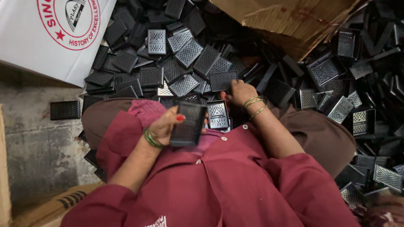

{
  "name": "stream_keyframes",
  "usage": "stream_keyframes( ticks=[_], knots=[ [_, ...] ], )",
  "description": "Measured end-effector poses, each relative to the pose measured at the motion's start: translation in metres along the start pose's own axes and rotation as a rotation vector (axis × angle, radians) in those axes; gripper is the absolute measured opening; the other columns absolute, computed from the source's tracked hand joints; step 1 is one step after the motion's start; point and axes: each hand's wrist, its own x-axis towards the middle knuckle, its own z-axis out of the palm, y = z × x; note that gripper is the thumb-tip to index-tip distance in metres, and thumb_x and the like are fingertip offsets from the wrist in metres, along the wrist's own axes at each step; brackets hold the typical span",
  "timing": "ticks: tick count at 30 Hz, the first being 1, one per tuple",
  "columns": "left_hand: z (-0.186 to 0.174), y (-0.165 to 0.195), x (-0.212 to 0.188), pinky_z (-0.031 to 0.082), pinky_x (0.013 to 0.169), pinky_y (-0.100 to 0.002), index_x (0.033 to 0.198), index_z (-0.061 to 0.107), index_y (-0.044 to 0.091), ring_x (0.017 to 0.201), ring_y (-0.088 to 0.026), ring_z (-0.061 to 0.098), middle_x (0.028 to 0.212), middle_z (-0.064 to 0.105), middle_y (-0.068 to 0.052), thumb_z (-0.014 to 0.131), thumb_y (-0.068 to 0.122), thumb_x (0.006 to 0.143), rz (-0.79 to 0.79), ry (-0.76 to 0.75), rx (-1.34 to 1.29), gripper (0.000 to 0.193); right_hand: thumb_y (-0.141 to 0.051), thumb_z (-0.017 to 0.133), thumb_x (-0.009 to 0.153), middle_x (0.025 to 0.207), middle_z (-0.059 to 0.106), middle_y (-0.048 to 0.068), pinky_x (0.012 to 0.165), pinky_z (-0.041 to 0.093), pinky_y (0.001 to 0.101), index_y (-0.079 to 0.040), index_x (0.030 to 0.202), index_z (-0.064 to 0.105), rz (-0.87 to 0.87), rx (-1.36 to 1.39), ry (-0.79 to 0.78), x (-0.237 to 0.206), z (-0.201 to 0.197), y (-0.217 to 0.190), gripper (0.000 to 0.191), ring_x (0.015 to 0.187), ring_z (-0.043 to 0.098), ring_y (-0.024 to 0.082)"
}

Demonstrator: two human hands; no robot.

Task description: The person sits on the floor and repeatedly picks up small black plastic graters from a large pile. They inspect each grater by turning it over in their hands and then place it into a white cardboard box. The process continues with the person handling the items one at a time.

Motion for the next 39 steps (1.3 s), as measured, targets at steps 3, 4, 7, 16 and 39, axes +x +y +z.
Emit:
stream_keyframes(
  ticks=[3,4,7,16,39],
  knots=[
    [0.002,-0.004,0.003,0.055,0.102,-0.05,0.145,0.042,-0.002,0.117,-0.037,0.066,0.131,0.064,-0.024,0.076,0.014,0.095,0.03,0.064,0.11,0.062,-0.046,0.077,0.079,0.118,0.066,0.024,0.092,0.053,0.0488,-0.003,0.123,0.058,-0.05,0.047,-0.147,-0.007,0.002,0.0,0.064,0.108,0.065,0.042],
    [0.001,-0.004,0.003,0.054,0.102,-0.05,0.144,0.041,0.001,0.117,-0.036,0.066,0.13,0.063,-0.023,0.076,0.013,0.095,0.057,0.092,0.136,0.062,-0.044,0.082,0.07,0.115,0.068,0.023,0.09,0.053,0.0485,-0.004,0.12,0.059,-0.149,0.047,-0.176,-0.01,-0.001,-0.003,0.068,0.106,0.065,0.042],
    [-0.005,0.004,-0.003,0.054,0.104,-0.05,0.151,0.043,0.002,0.118,-0.035,0.067,0.128,0.064,-0.019,0.075,0.015,0.092,0.077,0.124,0.094,0.069,-0.037,0.076,0.075,0.107,0.072,0.023,0.089,0.055,0.047,-0.007,0.107,0.07,-0.222,-0.019,-0.231,-0.022,-0.027,-0.012,0.045,0.101,0.069,0.04],
    [-0.035,-0.016,0.012,0.051,0.108,-0.049,0.14,0.052,0.002,0.123,-0.028,0.066,0.131,0.066,-0.013,0.077,0.022,0.091,0.211,0.432,-0.024,0.058,-0.01,0.073,0.094,0.093,0.066,0.011,0.071,0.057,0.0384,-0.006,0.107,0.065,-0.263,0.703,0.629,-0.104,-0.145,-0.084,0.016,0.077,0.071,0.028],
    [-0.028,-0.022,0.022,0.055,0.101,-0.031,0.143,0.047,0.003,0.114,-0.014,0.061,0.124,0.061,-0.005,0.089,-0.004,0.074,0.756,0.781,0.788,0.081,-0.041,0.039,0.111,0.148,0.05,0.008,0.125,0.022,0.0362,-0.006,0.151,0.037,-0.576,1.15,-0.055,-0.086,-0.052,-0.138,0.052,0.146,0.044,0.022]
  ],
)
